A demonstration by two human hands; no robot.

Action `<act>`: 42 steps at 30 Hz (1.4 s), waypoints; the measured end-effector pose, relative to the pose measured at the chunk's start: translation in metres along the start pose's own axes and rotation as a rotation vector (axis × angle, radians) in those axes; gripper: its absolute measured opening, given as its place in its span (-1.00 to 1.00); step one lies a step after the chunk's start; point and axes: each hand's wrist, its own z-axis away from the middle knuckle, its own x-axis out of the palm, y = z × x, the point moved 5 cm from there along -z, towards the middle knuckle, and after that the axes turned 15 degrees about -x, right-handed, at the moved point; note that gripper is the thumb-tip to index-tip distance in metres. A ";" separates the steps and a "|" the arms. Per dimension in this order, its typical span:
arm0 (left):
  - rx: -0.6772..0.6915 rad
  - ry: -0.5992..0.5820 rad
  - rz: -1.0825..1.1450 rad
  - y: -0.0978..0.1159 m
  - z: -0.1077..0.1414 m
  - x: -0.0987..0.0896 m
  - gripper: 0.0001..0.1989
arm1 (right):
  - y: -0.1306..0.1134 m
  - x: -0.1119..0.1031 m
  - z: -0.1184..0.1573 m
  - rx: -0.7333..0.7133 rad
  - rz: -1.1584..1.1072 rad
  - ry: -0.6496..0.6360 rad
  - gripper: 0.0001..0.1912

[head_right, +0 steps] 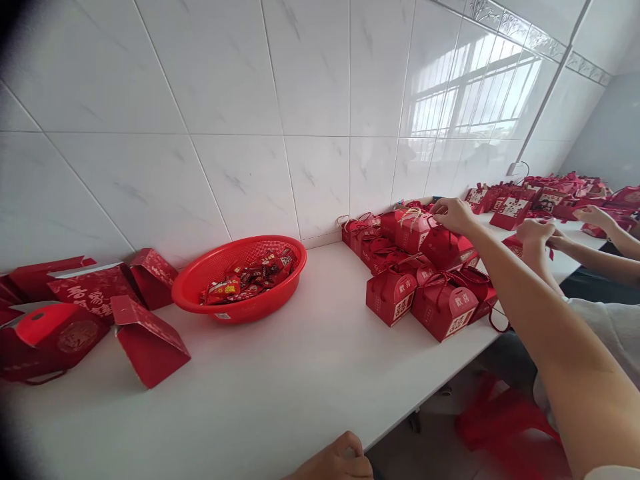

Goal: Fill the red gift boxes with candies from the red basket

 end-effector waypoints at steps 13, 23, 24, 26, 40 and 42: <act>-0.003 0.047 0.113 -0.004 0.006 -0.005 -0.78 | -0.009 -0.021 0.013 0.017 0.091 0.033 -0.74; -0.012 0.023 0.117 -0.004 0.003 -0.018 -0.78 | -0.016 -0.035 0.002 -0.003 0.123 0.280 -0.79; -0.012 0.023 0.123 -0.005 0.003 -0.019 -0.78 | -0.016 -0.032 -0.001 -0.014 0.121 0.266 -0.79; -0.011 0.023 0.140 -0.005 0.004 -0.020 -0.79 | -0.015 -0.023 -0.005 -0.035 0.126 0.228 -0.78; -0.053 0.020 0.194 -0.003 0.005 -0.008 -0.76 | 0.000 0.033 0.001 -0.094 0.245 0.043 -0.78; -0.057 0.056 0.214 -0.004 0.005 -0.015 -0.79 | -0.001 0.032 0.000 -0.108 0.295 0.026 -0.78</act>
